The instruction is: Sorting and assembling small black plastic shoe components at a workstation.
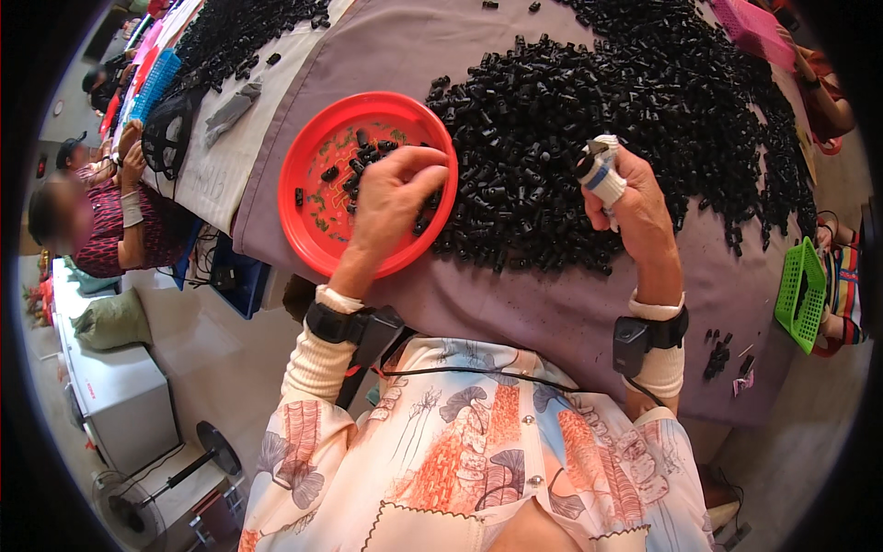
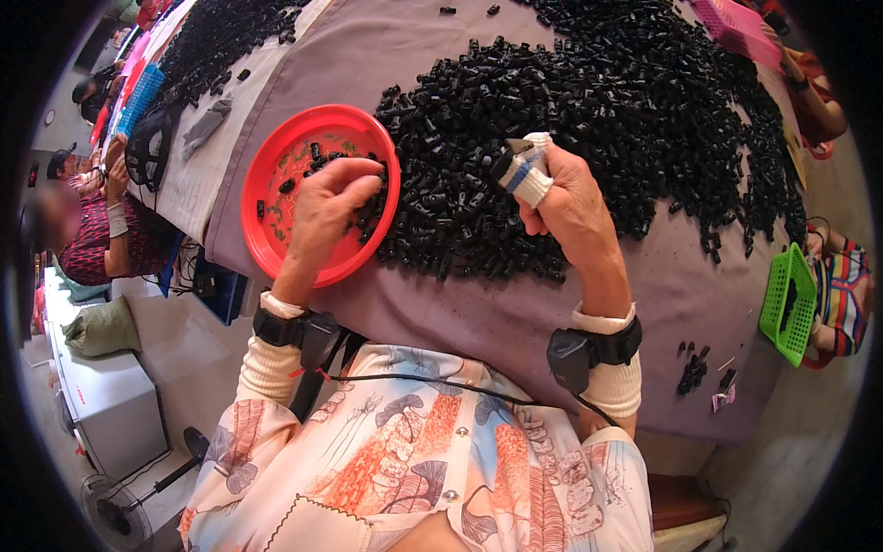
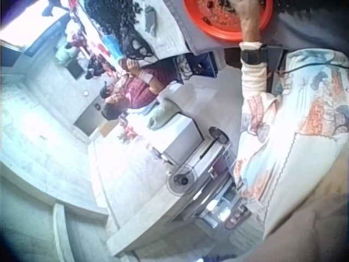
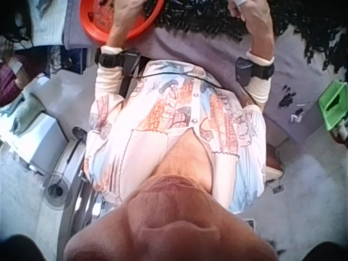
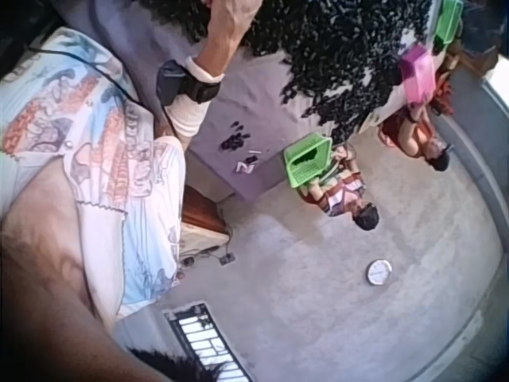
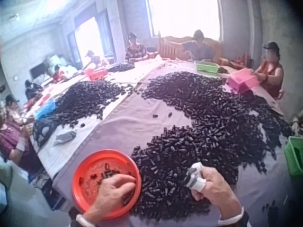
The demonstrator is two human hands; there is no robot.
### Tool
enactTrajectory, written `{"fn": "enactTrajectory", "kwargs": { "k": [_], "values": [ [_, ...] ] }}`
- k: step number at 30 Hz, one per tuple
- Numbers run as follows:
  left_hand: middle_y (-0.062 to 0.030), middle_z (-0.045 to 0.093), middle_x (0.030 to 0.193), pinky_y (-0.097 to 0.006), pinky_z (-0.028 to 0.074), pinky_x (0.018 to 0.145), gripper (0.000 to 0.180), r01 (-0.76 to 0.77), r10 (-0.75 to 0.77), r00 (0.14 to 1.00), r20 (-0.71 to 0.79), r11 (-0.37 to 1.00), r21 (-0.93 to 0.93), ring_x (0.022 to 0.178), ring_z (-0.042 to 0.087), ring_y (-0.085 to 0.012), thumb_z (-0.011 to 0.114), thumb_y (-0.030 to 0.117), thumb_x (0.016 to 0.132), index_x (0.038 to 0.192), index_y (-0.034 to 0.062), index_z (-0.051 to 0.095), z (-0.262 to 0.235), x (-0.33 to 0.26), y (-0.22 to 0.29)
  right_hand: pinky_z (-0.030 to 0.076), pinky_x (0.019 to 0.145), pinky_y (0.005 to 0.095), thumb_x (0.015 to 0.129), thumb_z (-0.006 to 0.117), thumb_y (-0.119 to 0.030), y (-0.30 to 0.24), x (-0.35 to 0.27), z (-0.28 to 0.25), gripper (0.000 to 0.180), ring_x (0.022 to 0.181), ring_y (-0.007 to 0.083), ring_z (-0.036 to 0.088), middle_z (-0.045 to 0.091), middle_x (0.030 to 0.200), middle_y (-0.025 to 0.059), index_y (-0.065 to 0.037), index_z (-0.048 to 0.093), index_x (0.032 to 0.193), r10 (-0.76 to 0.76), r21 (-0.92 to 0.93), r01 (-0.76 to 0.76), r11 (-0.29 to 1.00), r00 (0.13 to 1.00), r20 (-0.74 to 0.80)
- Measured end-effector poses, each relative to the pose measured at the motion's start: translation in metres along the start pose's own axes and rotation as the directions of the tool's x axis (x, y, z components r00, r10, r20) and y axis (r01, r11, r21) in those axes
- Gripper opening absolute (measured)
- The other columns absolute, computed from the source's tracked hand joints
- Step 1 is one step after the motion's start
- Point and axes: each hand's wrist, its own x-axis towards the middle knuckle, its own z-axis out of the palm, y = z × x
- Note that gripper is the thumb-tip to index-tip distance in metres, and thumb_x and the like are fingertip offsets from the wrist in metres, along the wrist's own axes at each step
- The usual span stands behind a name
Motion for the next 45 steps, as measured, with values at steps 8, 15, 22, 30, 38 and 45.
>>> {"fn": "enactTrajectory", "kwargs": {
  "k": [8,15,22,30,38,45],
  "values": [
    [-0.0081,0.053,0.076,-0.029,0.045,0.064,0.021,-0.342,0.283,0.936,0.210,0.872,0.350,0.068,0.055,-0.0183,0.067,0.013,0.075,0.092,0.0015,0.063,0.075,0.026,-0.008,0.031,0.037,0.0187,0.082,0.053,-0.013,0.010,-0.004,-0.006,0.011,0.041,0.0031,0.042,0.048,0.053,-0.0031,-0.005,0.057,0.088,0.048,-0.042,-0.047,0.998,0.998,0.029],
    [-0.0112,0.054,0.079,-0.035,0.044,0.066,0.020,-0.471,0.389,0.882,0.267,0.749,0.466,0.074,0.055,-0.0256,0.066,0.009,0.072,0.089,0.0014,0.062,0.085,0.036,-0.011,0.033,0.038,0.0190,0.081,0.052,-0.009,0.016,-0.006,-0.008,0.013,0.042,0.0040,0.044,0.049,0.054,-0.0023,-0.005,0.058,0.092,0.084,-0.029,-0.084,0.996,0.996,0.009],
    [-0.0036,0.062,0.078,-0.023,0.046,0.062,0.018,0.031,0.002,0.939,0.343,0.995,-0.091,0.067,0.057,-0.0090,0.067,0.011,0.077,0.090,0.0002,0.061,0.065,0.034,0.002,0.033,0.038,0.0193,0.079,0.055,-0.007,0.016,-0.002,-0.001,0.013,0.042,0.0041,0.044,0.050,0.056,-0.0018,-0.004,0.058,0.091,0.098,-0.048,-0.095,0.994,0.994,0.055],
    [-0.0027,0.060,0.078,-0.021,0.046,0.063,0.018,0.340,-0.099,0.910,0.402,0.732,-0.590,0.067,0.056,-0.0089,0.067,0.010,0.079,0.093,0.0008,0.060,0.042,0.007,0.020,0.034,0.039,0.0178,0.078,0.063,-0.006,-0.006,0.000,0.029,0.019,0.046,0.0020,0.043,0.056,0.070,-0.0012,-0.004,0.058,0.097,-0.045,0.054,0.043,0.998,0.999,0.031],
    [-0.0037,0.059,0.081,-0.023,0.047,0.062,0.016,0.432,-0.067,0.872,0.484,0.569,-0.699,0.068,0.057,-0.0108,0.061,0.011,0.084,0.097,0.0023,0.057,0.035,-0.001,0.019,0.034,0.039,0.0179,0.079,0.062,-0.007,-0.010,0.005,0.037,0.016,0.046,0.0028,0.044,0.057,0.068,-0.0011,-0.005,0.059,0.095,-0.070,0.060,0.063,0.996,0.991,0.119],
    [-0.0033,0.059,0.080,-0.024,0.047,0.062,0.015,0.465,-0.069,0.859,0.507,0.518,-0.718,0.067,0.056,-0.0108,0.059,0.016,0.086,0.095,0.0040,0.058,0.036,-0.004,0.020,0.034,0.039,0.0175,0.080,0.062,-0.006,-0.006,0.005,0.039,0.013,0.046,0.0027,0.045,0.056,0.065,-0.0016,-0.005,0.059,0.092,-0.094,0.142,0.076,0.987,0.988,0.123]
  ]
}}
